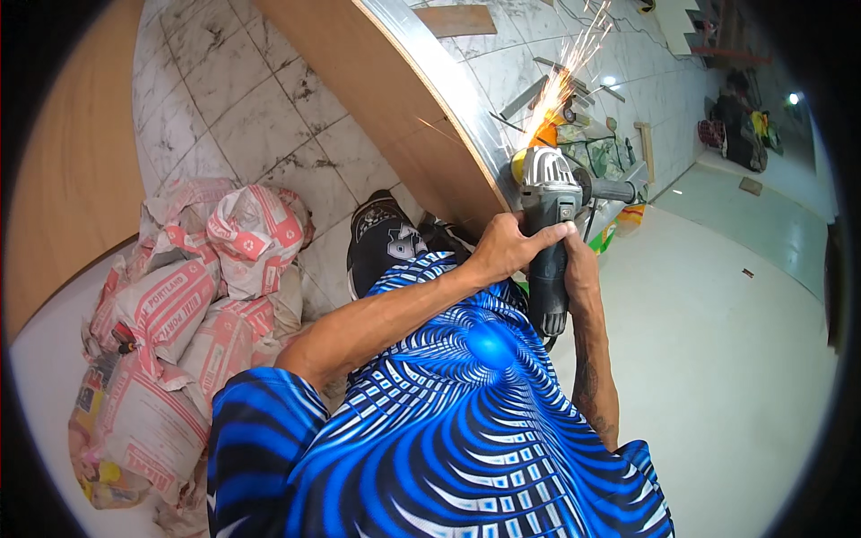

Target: The person uses an angle grinder to grind the edges of a metal frame and associated metal components on a tiled floor.

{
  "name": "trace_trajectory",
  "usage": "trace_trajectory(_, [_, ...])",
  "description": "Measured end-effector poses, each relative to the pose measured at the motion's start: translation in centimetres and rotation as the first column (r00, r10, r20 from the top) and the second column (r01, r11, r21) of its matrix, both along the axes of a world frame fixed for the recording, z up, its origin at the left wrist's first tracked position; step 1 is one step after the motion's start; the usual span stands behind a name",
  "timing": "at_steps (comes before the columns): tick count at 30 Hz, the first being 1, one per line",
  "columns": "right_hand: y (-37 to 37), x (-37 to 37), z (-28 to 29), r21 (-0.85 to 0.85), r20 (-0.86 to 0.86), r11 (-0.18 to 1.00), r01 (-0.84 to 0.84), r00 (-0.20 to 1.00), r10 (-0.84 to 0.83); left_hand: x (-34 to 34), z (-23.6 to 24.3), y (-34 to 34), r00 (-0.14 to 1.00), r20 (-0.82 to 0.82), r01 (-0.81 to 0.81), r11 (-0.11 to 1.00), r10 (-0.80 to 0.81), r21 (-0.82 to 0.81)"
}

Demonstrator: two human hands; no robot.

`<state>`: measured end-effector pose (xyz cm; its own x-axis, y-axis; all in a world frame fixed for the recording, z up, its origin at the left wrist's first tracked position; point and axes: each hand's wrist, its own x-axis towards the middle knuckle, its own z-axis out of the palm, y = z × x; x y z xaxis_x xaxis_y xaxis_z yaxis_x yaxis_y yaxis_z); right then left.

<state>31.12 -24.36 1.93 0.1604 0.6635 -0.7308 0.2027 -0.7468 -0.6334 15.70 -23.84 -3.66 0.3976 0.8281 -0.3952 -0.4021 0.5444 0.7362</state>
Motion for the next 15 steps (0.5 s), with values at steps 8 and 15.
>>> trace_trajectory(8, [0.0, -0.2, 0.1, 0.018, 0.013, 1.0, 0.012, 1.0, -0.013, -0.3, 0.6, 0.2, 1.0, -0.006, 0.02, 1.0, -0.02, -0.009])
trace_trajectory(15, [0.0, 0.1, -0.3, 0.035, 0.058, 0.999, -0.003, 0.998, 0.001, 0.5, -0.2, -0.3, 0.998, -0.024, -0.057, 0.998, 0.057, 0.006])
